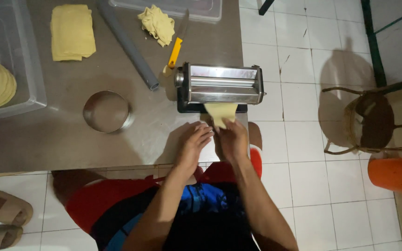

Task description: Using a manual pasta machine, a rolling pin, and a circular mold to flatten and cut dough into specific shapes.

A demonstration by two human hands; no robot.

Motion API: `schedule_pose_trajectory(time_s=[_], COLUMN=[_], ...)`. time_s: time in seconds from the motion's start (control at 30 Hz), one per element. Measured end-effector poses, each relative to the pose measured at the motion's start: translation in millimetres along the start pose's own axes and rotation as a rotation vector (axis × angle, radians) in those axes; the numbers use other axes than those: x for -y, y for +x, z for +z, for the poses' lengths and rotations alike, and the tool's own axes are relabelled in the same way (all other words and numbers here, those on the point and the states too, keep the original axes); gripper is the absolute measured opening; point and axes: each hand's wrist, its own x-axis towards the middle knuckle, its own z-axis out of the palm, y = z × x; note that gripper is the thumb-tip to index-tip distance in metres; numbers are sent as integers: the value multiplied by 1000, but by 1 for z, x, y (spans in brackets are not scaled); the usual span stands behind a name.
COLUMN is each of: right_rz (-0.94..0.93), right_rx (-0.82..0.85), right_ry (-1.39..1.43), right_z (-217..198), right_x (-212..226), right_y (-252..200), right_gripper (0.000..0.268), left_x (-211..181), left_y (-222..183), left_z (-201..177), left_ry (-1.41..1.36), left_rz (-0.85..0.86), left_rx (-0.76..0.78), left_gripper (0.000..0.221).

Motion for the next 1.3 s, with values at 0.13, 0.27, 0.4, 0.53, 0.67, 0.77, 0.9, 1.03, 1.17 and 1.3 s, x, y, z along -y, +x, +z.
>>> schedule_pose_trajectory(time_s=[0.13,0.27,0.4,0.53,0.67,0.77,0.9,1.03,1.17,1.3], right_rz=[-183,-285,-350,-362,-110,120,408,494,488,524], right_rx=[90,180,226,266,370,313,383,458,473,530], right_ry=[-48,-63,-87,-125,-36,260,465,585,520,404], right_z=[-37,-55,-74,-120,-101,-105,-102,-110,-123,-131], right_x=[-12,-17,-17,-29,0,2,12,11,20,37], right_y=[-13,-41,-53,-54,-68,-59,-52,-38,-24,-13], right_gripper=[3,14,11,7,39,33,66,72,70,76], left_x=[0,13,30,22,11,3,21,11,9,15], left_y=[14,45,65,46,26,1,-14,-45,-67,-85], left_z=[25,28,19,28,39,52,49,56,59,59], left_ry=[-320,-481,-432,-366,-307,-365,-406,-437,-499,-470], left_rz=[-222,-337,-341,-317,-321,-311,-311,-238,-199,-233], left_rx=[70,50,-6,-84,83,138,139,175,101,34], left_gripper=[67,51,59,49,59,64,60,53,51,55])
